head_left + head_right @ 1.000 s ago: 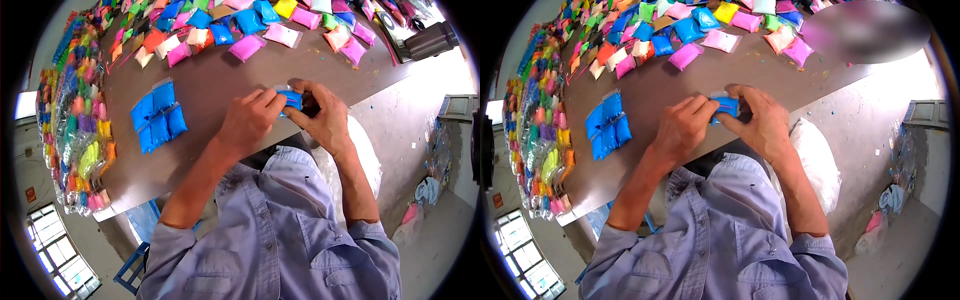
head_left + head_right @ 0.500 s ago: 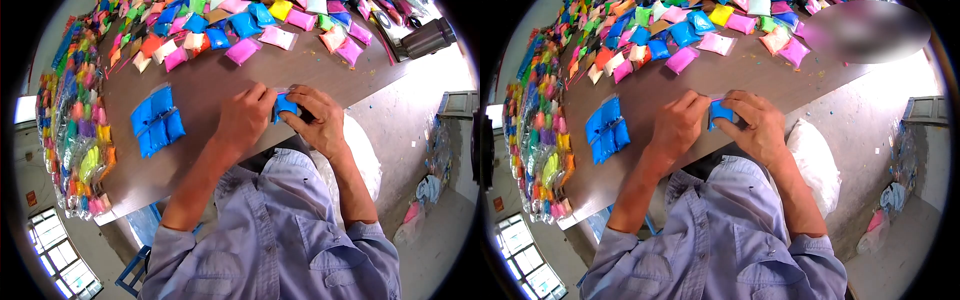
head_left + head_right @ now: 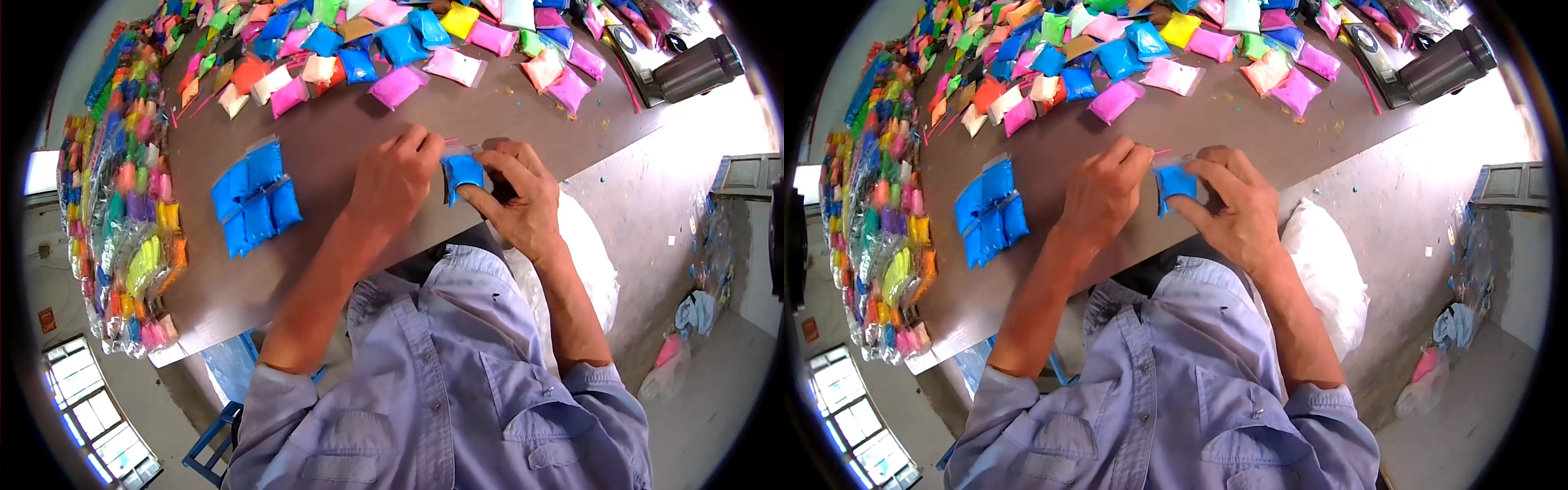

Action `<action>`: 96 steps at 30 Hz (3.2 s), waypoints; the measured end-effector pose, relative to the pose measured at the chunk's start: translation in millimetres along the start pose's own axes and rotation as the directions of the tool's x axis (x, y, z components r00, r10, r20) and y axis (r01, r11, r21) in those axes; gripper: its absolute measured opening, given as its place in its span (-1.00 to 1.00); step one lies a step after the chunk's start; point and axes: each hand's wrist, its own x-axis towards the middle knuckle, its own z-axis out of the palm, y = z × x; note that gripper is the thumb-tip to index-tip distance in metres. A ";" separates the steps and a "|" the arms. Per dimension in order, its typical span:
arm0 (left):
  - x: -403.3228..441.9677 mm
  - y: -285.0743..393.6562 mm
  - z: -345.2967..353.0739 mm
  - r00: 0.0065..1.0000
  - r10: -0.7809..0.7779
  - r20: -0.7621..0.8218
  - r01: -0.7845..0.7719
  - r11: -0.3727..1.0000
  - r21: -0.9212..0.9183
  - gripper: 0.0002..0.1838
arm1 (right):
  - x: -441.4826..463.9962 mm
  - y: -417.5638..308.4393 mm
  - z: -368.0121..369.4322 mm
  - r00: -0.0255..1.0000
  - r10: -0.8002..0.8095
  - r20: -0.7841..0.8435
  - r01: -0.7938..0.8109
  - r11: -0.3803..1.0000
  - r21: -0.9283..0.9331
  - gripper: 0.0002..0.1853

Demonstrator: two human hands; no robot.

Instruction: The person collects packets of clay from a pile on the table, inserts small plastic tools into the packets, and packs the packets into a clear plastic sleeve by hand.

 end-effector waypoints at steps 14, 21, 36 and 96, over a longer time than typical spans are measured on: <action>15.5 14.1 -2.6 0.988 0.151 0.014 -0.151 0.988 -0.029 -0.86 | 0.4 -2.9 -2.6 0.991 0.132 -0.023 -0.131 0.991 0.034 -0.26; 12.1 25.2 -18.2 0.990 0.132 0.049 -0.129 0.990 -0.063 -0.85 | -0.5 -5.0 -3.7 0.991 0.135 -0.012 -0.135 0.991 -0.013 -0.30; 21.5 8.7 -2.7 0.989 0.146 -0.021 -0.147 0.986 -0.077 -0.90 | -0.1 -2.3 -5.3 0.988 0.153 0.005 -0.153 0.988 -0.005 -0.36; -19.6 39.9 14.1 0.918 -0.371 -0.141 0.226 0.781 -0.582 -0.96 | 6.2 -13.8 -44.6 0.980 0.006 0.200 0.019 0.993 -0.119 -0.49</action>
